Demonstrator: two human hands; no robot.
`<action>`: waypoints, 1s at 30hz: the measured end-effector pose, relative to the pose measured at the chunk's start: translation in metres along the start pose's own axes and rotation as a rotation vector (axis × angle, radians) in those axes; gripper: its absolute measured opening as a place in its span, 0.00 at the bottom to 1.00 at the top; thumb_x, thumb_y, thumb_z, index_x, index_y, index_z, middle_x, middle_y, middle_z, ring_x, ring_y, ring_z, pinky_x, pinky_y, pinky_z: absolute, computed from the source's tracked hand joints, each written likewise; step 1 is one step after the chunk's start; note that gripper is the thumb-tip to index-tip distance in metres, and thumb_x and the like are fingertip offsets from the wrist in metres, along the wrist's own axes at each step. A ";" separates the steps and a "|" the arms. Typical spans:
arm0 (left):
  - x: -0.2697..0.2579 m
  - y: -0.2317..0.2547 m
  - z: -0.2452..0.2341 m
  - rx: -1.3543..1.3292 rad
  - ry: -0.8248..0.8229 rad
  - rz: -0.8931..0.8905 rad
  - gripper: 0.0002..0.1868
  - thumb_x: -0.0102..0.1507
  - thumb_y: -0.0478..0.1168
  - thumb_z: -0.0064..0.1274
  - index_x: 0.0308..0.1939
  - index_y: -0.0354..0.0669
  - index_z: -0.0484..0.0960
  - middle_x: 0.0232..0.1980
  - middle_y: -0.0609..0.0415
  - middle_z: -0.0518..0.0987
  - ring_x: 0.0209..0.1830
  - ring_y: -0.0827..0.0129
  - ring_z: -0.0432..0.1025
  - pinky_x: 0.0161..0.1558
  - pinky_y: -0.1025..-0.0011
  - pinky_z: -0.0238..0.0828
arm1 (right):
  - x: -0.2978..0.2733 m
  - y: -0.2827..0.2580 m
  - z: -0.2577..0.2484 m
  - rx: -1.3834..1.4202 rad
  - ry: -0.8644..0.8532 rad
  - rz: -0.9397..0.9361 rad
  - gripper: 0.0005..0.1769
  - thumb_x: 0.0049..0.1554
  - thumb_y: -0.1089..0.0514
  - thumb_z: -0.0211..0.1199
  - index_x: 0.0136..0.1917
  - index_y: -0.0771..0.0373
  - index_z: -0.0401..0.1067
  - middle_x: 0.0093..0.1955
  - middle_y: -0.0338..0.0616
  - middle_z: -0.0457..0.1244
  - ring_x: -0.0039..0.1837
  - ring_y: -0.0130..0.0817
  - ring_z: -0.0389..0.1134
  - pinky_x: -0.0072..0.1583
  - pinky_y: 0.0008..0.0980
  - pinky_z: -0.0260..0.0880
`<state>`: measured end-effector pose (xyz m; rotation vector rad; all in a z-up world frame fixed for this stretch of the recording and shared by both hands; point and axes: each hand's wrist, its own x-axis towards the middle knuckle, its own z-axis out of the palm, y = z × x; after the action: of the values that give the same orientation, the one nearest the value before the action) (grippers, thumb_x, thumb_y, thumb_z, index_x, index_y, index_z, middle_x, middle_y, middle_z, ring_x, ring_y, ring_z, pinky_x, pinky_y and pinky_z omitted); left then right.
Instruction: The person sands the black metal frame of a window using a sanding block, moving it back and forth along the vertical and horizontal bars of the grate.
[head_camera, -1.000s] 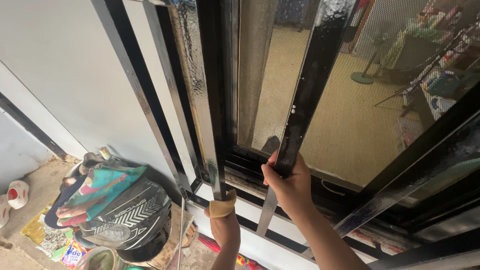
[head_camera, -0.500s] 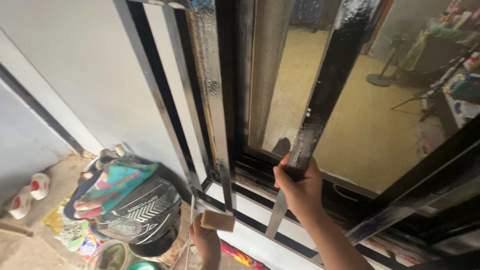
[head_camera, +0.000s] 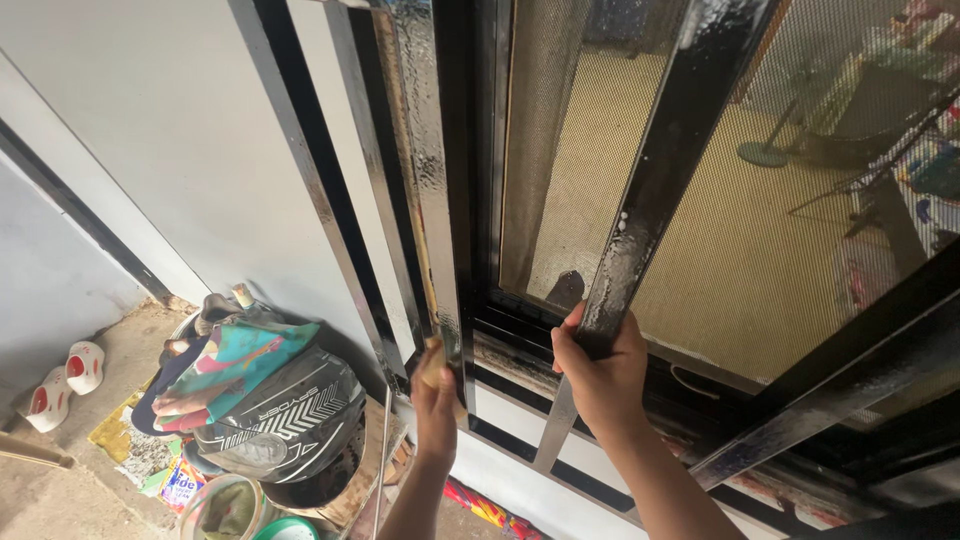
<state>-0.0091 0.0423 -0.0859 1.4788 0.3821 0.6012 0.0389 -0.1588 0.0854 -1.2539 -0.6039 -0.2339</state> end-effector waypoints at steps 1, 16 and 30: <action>0.000 -0.016 -0.001 -0.062 -0.039 -0.070 0.35 0.67 0.63 0.41 0.73 0.50 0.67 0.64 0.48 0.64 0.64 0.57 0.62 0.65 0.53 0.59 | -0.001 0.000 0.000 0.003 0.005 -0.003 0.12 0.56 0.73 0.62 0.49 0.62 0.65 0.35 0.37 0.63 0.33 0.22 0.65 0.36 0.24 0.68; 0.004 -0.131 -0.035 -0.076 -0.067 -0.341 0.21 0.71 0.48 0.44 0.63 0.42 0.78 0.43 0.50 0.81 0.41 0.68 0.73 0.46 0.70 0.71 | 0.000 0.000 0.001 0.003 -0.006 -0.052 0.11 0.56 0.74 0.61 0.48 0.62 0.66 0.34 0.37 0.63 0.33 0.21 0.65 0.36 0.23 0.68; -0.061 0.001 0.000 1.000 0.299 0.826 0.33 0.56 0.33 0.56 0.66 0.61 0.74 0.60 0.45 0.60 0.57 0.56 0.61 0.55 0.66 0.73 | 0.000 0.003 0.001 -0.049 0.011 -0.105 0.13 0.54 0.75 0.61 0.49 0.62 0.65 0.35 0.37 0.64 0.32 0.20 0.65 0.35 0.22 0.68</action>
<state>-0.0579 0.0065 -0.0923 2.5441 0.2954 1.4288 0.0400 -0.1565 0.0834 -1.2682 -0.6588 -0.3445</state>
